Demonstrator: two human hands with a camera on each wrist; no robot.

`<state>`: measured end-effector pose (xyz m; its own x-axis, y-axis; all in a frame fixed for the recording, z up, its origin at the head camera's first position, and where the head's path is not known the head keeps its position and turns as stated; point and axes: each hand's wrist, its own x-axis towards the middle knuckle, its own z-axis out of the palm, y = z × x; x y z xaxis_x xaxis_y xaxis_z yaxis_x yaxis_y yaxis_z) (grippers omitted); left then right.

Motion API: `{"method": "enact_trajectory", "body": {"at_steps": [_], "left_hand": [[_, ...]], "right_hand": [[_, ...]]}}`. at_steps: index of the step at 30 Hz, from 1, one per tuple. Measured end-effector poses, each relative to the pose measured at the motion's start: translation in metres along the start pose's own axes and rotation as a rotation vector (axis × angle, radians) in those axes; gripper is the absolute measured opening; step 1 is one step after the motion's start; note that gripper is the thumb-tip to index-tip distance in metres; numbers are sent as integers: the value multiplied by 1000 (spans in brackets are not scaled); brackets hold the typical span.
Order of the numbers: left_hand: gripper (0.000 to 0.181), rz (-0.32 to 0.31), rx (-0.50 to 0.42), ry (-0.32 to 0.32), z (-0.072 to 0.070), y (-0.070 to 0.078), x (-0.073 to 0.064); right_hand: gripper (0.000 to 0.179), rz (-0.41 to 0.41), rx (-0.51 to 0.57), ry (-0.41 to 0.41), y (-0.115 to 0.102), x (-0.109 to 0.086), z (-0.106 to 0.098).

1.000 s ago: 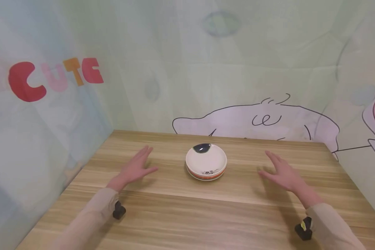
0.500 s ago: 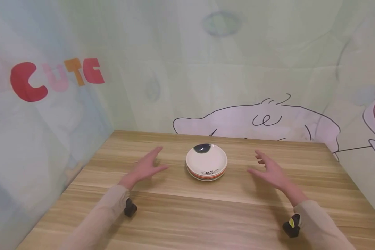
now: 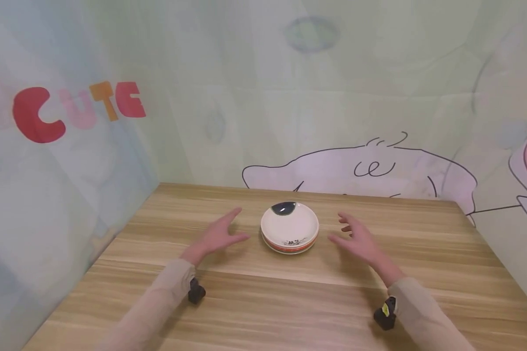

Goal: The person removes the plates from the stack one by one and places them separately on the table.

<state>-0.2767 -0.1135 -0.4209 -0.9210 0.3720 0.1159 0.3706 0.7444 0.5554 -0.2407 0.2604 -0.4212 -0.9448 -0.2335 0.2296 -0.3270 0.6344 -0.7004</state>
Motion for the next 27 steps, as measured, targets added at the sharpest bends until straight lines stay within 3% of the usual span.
{"method": "enact_trajectory", "body": {"at_steps": [20,27], "left_hand": [[96,-74,-117,-50,21,20,15],[103,-61,-145,-72,28,22,19]], "right_hand": [[69,61,46,-10,-9,18,35],[69,40,6,6,-11,23,43]]}}
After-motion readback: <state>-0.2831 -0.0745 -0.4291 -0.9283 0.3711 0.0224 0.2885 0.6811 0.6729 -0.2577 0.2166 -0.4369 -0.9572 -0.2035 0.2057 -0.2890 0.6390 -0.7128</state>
